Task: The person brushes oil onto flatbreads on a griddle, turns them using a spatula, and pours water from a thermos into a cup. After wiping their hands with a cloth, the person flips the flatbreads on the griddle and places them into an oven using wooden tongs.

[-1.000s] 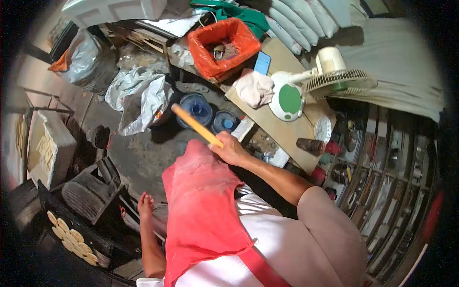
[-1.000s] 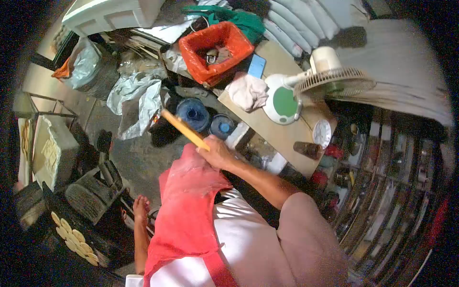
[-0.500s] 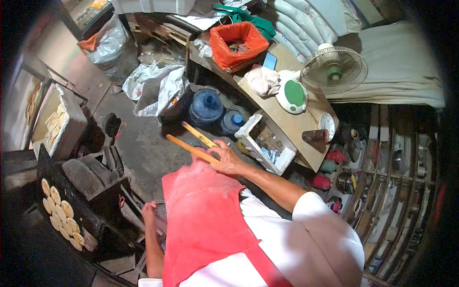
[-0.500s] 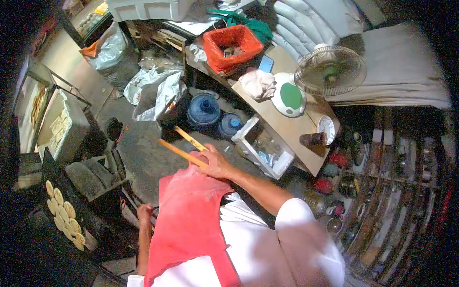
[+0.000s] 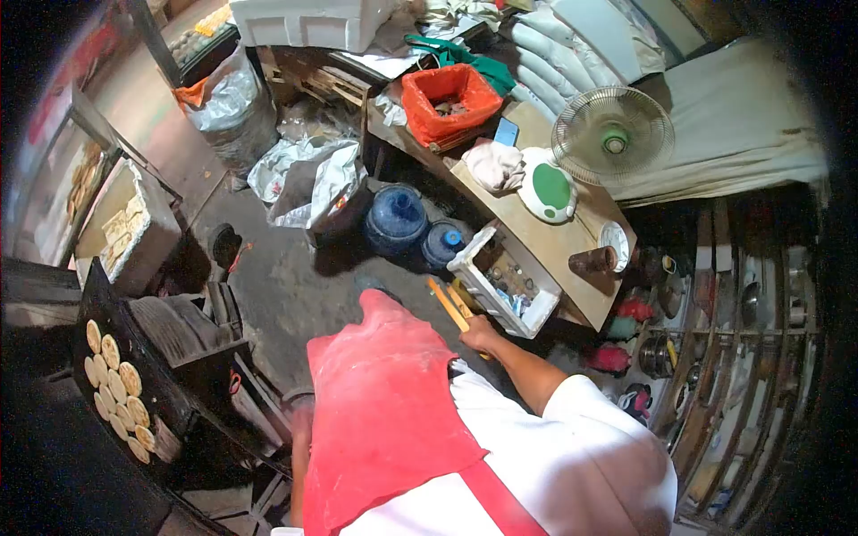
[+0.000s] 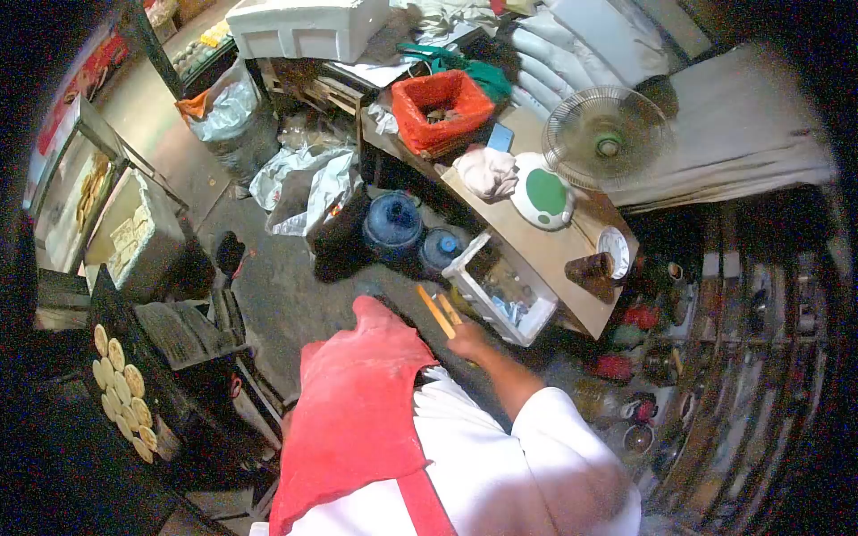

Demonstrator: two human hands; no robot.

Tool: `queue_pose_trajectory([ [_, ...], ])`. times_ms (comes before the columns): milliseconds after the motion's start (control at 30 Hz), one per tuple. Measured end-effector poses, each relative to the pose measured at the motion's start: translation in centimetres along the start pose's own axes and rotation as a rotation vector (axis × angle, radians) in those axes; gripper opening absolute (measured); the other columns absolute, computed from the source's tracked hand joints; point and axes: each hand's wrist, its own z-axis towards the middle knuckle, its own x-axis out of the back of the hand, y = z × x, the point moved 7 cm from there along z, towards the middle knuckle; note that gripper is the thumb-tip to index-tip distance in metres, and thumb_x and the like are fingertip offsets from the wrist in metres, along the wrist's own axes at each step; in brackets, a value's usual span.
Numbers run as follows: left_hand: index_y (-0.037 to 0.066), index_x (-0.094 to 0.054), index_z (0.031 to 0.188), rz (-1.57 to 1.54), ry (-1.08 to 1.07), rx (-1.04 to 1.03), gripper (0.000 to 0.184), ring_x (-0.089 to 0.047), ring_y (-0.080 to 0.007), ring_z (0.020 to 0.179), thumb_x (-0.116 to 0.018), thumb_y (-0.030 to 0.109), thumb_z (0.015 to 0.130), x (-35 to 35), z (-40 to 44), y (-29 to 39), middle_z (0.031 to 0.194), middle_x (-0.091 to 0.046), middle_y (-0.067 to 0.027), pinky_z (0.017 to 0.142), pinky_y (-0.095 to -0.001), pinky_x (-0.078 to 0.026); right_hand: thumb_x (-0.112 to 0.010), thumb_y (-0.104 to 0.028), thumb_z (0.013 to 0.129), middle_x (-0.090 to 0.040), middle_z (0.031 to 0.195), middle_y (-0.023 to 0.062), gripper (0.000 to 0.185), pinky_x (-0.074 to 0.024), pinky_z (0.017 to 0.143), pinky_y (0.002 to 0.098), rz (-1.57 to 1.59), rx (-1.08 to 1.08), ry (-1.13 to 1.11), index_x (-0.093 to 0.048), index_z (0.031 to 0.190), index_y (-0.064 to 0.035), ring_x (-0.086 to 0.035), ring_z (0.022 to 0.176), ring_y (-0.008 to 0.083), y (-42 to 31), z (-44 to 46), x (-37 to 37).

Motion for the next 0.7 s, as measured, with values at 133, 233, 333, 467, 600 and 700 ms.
queue_pose_trajectory([
  [133, 0.006, -0.059, 0.113, -0.564, -0.041, -0.1, 0.023, -0.062, -0.0169, 0.081, -0.051, 0.021, 0.098, 1.2, -1.1, 10.5, 0.098, -0.065, -0.009, 0.067, -0.0293, -0.049, -0.064, -0.025, 0.079, -0.063, 0.105, 0.0298, 0.033, -0.0515, 0.085, 0.0458, 0.155, 0.108, 0.038, -0.069, 0.1, -0.0001, -0.064, 0.095, 0.0429, -5.4, -0.8, 2.2],
  [233, 0.006, -0.058, 0.113, -0.606, -0.013, -0.043, 0.021, -0.061, -0.0154, 0.079, -0.052, 0.019, 0.098, 2.5, -1.3, 14.2, 0.099, -0.064, -0.0081, 0.065, -0.0279, -0.048, -0.066, -0.027, 0.081, -0.06, 0.106, 0.0299, 0.035, -0.0496, 0.087, 0.0469, 0.168, 0.23, 0.06, -0.068, 0.102, 0.0014, -0.062, 0.1, 0.0421, -7.9, -0.6, 3.3],
  [333, 0.008, -0.057, 0.111, -0.573, 0.03, -0.003, 0.018, -0.056, -0.0126, 0.068, -0.054, 0.02, 0.098, 3.1, -1.8, 14.6, 0.092, -0.064, -0.0047, 0.056, -0.0254, -0.044, -0.068, -0.027, 0.08, -0.06, 0.111, 0.0289, 0.041, -0.0478, 0.093, 0.045, 0.13, 0.258, -0.012, -0.066, 0.109, 0.0018, -0.059, 0.108, 0.0404, -8.6, -0.7, 3.0],
  [467, 0.006, -0.058, 0.112, -0.595, -0.012, -0.022, 0.02, -0.06, -0.0142, 0.074, -0.053, 0.018, 0.097, 2.8, -0.5, 8.4, 0.096, -0.064, -0.0064, 0.063, -0.0266, -0.048, -0.071, -0.032, 0.081, -0.057, 0.122, 0.0259, 0.064, -0.0458, 0.097, 0.0438, 0.362, 0.235, 0.258, -0.05, 0.132, 0.0003, -0.057, 0.113, 0.0408, -9.5, -2.5, 8.2],
  [600, 0.005, -0.058, 0.109, -0.369, -0.065, 0.126, 0.018, -0.059, -0.0148, 0.075, -0.054, 0.018, 0.097, 1.8, -2.6, 4.4, 0.088, -0.063, -0.0051, 0.067, -0.0278, -0.05, -0.073, -0.038, 0.08, -0.053, 0.132, 0.0269, 0.086, -0.0428, 0.101, 0.0448, 0.624, 0.058, 0.536, -0.032, 0.146, -0.0017, -0.053, 0.121, 0.0412, -6.0, 2.0, 15.8],
  [700, 0.005, -0.059, 0.106, -0.525, -0.102, 0.287, 0.016, -0.059, -0.0151, 0.076, -0.055, 0.018, 0.096, 0.6, 1.2, -5.3, 0.084, -0.063, -0.0047, 0.069, -0.0287, -0.05, -0.073, -0.042, 0.078, -0.052, 0.133, 0.0298, 0.089, -0.0416, 0.103, 0.0467, 0.447, -0.157, 0.71, -0.032, 0.145, 0.0001, -0.051, 0.123, 0.0426, -3.1, 5.8, 23.6],
])
